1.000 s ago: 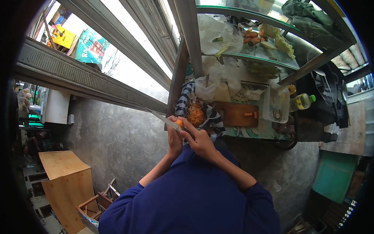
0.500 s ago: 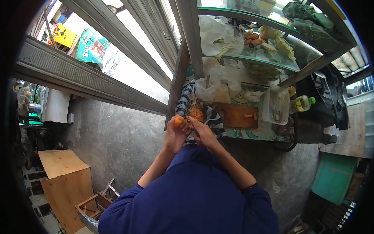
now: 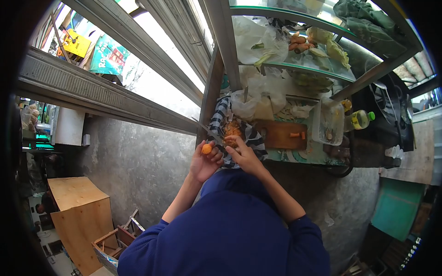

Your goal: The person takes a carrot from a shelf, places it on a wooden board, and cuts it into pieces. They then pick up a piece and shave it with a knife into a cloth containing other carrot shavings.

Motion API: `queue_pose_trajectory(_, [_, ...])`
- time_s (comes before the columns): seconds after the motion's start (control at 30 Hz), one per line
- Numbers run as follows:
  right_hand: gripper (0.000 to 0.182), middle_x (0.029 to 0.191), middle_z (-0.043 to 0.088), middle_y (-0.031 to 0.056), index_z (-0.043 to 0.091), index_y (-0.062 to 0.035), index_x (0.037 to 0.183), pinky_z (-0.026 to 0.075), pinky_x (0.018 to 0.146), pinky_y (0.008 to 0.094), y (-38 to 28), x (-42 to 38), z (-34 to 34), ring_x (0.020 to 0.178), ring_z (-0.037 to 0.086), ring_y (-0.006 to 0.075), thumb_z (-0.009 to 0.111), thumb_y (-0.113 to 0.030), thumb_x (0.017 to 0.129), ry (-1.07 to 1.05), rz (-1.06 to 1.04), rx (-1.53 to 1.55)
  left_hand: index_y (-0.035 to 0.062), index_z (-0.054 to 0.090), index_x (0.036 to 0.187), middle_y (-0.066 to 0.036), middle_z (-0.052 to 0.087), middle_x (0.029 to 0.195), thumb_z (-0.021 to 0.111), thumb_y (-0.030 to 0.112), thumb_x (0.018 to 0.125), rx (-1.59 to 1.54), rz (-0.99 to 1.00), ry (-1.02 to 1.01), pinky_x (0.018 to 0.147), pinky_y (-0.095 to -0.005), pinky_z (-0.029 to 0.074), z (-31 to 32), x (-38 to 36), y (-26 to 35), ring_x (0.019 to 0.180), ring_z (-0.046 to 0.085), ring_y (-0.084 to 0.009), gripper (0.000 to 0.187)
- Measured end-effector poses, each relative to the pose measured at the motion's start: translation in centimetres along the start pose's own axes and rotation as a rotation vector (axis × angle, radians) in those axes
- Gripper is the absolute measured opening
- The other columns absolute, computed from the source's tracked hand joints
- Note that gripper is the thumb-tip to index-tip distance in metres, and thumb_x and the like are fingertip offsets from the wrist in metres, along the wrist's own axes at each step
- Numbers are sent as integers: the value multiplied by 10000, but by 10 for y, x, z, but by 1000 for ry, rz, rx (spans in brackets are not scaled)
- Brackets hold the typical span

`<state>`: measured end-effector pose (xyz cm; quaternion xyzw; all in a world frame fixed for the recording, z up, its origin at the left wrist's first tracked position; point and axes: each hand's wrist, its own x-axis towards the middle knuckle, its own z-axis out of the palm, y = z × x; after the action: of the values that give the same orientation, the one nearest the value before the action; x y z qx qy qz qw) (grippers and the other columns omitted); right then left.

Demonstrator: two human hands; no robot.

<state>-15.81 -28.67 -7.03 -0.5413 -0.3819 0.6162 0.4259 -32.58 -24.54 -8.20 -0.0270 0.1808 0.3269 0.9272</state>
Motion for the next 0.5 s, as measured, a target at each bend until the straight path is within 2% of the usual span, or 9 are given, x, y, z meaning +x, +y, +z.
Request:
queue_pose_trajectory(0.1, [369, 587, 419, -22, 431, -84, 1217, 347, 525, 207, -5, -3, -2, 540, 388, 49, 488, -242, 889, -87, 45, -46, 111, 514, 907, 25, 316, 596, 376, 360, 903, 88, 25, 86, 577, -258, 306, 2, 0, -2, 575, 339, -111, 285])
queue_pose_trajectory(0.17, [415, 584, 408, -24, 409, -121, 1284, 364, 539, 205, -10, -6, 2, 539, 380, 53, 477, -245, 894, -58, -23, -78, 96, 524, 935, 6, 428, 650, 442, 325, 890, 330, 133, 207, 622, -245, 361, -2, 0, -3, 635, 433, -101, 247])
queue_pose_trajectory(0.2, [415, 584, 408, -24, 409, -121, 1284, 364, 539, 205, -7, -6, 2, 539, 380, 53, 477, -245, 894, -52, -24, -76, 96, 524, 935, 6, 428, 650, 442, 325, 890, 333, 128, 205, 622, -245, 361, -5, 4, -6, 635, 433, -101, 247])
queue_pose_trajectory(0.27, [414, 580, 410, -23, 416, -157, 1295, 374, 548, 201, 4, -4, 2, 541, 382, 58, 472, -262, 898, -45, -96, -91, 65, 530, 997, -18, 495, 735, 559, 227, 842, 1136, 604, 361, 602, -236, 369, -10, 13, -14, 621, 440, -120, 227])
queue_pose_trajectory(0.3, [414, 580, 410, -23, 416, -157, 1295, 374, 548, 201, 4, -5, 1, 541, 382, 58, 472, -262, 898, -36, -98, -88, 65, 530, 997, -18, 495, 735, 559, 227, 842, 1141, 598, 354, 602, -236, 369, -9, 14, -13, 621, 440, -120, 227])
queue_pose_trajectory(0.37, [411, 579, 426, -13, 423, -144, 1284, 386, 554, 206, 4, -9, -1, 549, 407, 58, 464, -291, 902, -37, -22, -67, 42, 532, 1048, -48, 542, 839, 618, 123, 792, 1627, 827, 352, 623, -249, 398, -8, 13, -11, 662, 476, -142, 282])
queue_pose_trajectory(0.4, [411, 579, 426, -13, 423, -144, 1284, 386, 554, 206, 5, -10, -2, 549, 407, 58, 464, -291, 902, -27, -22, -63, 41, 541, 1051, -63, 546, 831, 642, 123, 763, 1734, 862, 324, 611, -272, 402, -8, 15, -9, 645, 466, -165, 316])
queue_pose_trajectory(0.43, [380, 578, 436, -7, 482, -109, 1224, 389, 554, 211, 7, -11, -2, 549, 417, 61, 462, -308, 902, 5, 31, -52, 41, 541, 1051, -63, 546, 831, 642, 123, 763, 1738, 856, 314, 611, -272, 402, -7, 14, -7, 645, 466, -165, 316])
queue_pose_trajectory(0.5, [374, 576, 446, 0, 541, -73, 1165, 392, 553, 215, 16, -10, -4, 548, 427, 65, 460, -325, 901, 49, 79, -37, 48, 546, 1038, -68, 540, 802, 651, 122, 750, 2000, 857, 358, 605, -286, 405, -3, 15, -5, 635, 463, -179, 316])
